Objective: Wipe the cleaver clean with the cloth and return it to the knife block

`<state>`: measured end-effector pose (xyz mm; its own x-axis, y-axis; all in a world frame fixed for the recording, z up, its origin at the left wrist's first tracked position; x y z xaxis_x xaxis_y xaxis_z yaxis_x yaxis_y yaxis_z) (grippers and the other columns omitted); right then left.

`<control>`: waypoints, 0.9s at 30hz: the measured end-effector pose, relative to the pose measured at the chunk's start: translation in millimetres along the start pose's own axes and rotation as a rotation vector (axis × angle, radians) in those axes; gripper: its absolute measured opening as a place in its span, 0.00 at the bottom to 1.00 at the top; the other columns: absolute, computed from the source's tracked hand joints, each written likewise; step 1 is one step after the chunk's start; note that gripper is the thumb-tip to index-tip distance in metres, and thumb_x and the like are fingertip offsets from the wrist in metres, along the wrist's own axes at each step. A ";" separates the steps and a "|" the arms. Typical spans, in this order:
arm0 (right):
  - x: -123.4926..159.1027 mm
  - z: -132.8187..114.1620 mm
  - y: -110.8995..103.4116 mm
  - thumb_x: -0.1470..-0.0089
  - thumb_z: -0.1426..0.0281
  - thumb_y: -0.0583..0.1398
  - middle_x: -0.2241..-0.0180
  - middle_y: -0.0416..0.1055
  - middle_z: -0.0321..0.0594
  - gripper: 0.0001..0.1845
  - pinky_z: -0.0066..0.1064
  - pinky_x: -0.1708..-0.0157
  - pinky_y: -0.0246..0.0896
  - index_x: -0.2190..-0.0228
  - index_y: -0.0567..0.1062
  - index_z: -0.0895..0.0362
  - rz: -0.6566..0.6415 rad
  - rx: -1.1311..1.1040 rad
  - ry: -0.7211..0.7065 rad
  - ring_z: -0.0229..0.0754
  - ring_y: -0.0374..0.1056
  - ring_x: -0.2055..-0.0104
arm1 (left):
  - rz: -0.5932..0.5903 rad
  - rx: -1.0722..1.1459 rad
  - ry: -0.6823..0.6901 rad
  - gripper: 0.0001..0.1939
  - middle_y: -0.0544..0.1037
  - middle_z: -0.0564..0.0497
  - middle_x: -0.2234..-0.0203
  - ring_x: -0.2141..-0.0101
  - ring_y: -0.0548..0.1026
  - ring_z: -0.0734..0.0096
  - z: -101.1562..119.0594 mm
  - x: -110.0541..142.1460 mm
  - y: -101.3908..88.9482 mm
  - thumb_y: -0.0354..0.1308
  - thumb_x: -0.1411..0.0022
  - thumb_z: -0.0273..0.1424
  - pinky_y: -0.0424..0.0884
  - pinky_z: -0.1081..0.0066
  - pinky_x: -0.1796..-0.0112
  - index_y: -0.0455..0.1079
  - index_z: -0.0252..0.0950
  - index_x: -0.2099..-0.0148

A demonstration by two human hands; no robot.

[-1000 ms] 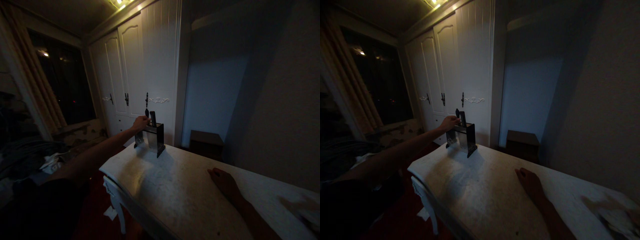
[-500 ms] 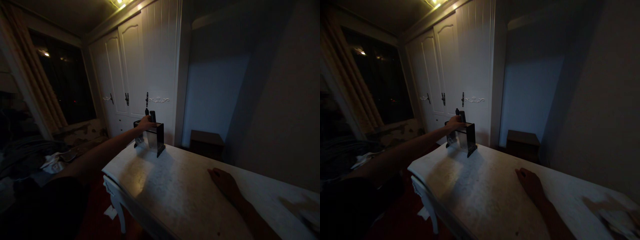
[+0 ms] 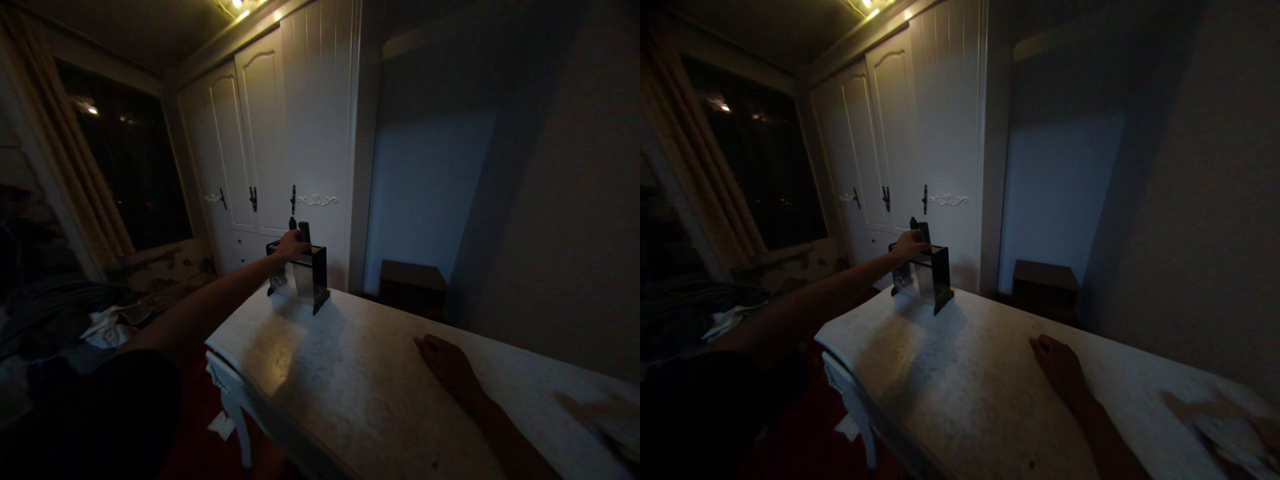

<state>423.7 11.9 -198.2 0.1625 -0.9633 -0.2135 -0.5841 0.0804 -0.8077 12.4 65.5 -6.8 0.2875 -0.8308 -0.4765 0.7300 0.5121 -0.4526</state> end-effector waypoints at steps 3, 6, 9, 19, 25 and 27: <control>-0.1 -0.2 0.2 0.44 0.52 0.47 0.72 0.76 0.43 0.23 0.34 0.68 0.56 0.78 0.69 0.53 0.007 -0.005 -0.004 0.47 0.71 0.68 | 0.008 -0.017 0.003 0.07 0.78 0.51 0.75 0.72 0.76 0.69 5.4 3.1 -0.1 0.65 0.54 0.22 0.70 0.73 0.71 0.72 0.33 0.70; -1.2 1.3 1.4 0.44 0.52 0.46 0.72 0.76 0.43 0.24 0.34 0.68 0.56 0.78 0.70 0.53 0.000 0.007 -0.007 0.47 0.71 0.68 | 0.020 -0.035 0.006 0.07 0.77 0.51 0.76 0.73 0.76 0.70 8.4 4.6 -0.4 0.65 0.55 0.22 0.68 0.75 0.74 0.71 0.33 0.71; -2.8 3.2 2.8 0.43 0.52 0.46 0.73 0.76 0.42 0.24 0.34 0.68 0.56 0.78 0.70 0.53 0.005 0.009 -0.018 0.46 0.71 0.69 | 0.023 -0.051 0.005 0.07 0.76 0.52 0.77 0.74 0.75 0.70 8.4 3.3 -1.4 0.66 0.55 0.22 0.66 0.75 0.75 0.71 0.33 0.73; -1.4 2.5 2.7 0.43 0.52 0.47 0.73 0.76 0.42 0.24 0.33 0.68 0.56 0.78 0.70 0.53 0.015 -0.002 -0.006 0.46 0.71 0.69 | 0.039 -0.046 -0.003 0.09 0.77 0.52 0.78 0.71 0.77 0.67 16.4 -14.5 -11.4 0.67 0.58 0.26 0.71 0.73 0.70 0.73 0.33 0.70; -0.9 0.7 1.7 0.43 0.52 0.47 0.73 0.76 0.42 0.24 0.34 0.68 0.56 0.78 0.70 0.53 -0.004 -0.018 -0.006 0.47 0.71 0.69 | 0.048 -0.026 0.019 0.09 0.77 0.52 0.79 0.71 0.77 0.66 31.0 -22.6 -19.9 0.67 0.60 0.26 0.72 0.72 0.70 0.73 0.32 0.71; -1.7 2.1 2.9 0.43 0.52 0.46 0.72 0.76 0.43 0.24 0.34 0.67 0.56 0.77 0.70 0.53 -0.009 -0.010 -0.007 0.47 0.71 0.68 | 0.052 -0.017 0.031 0.09 0.77 0.52 0.78 0.70 0.77 0.66 35.0 -25.8 -22.5 0.67 0.60 0.25 0.72 0.72 0.70 0.73 0.32 0.72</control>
<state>423.4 14.3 -201.3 0.1736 -0.9621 -0.2105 -0.5904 0.0695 -0.8041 10.2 67.8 42.1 0.3055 -0.7961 -0.5224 0.7041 0.5582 -0.4389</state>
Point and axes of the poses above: each hand's wrist, its own x-axis away from the middle knuckle, its own y-axis out of the palm, z = x × y, the point moved 2 cm from there along -x, towards the middle knuckle
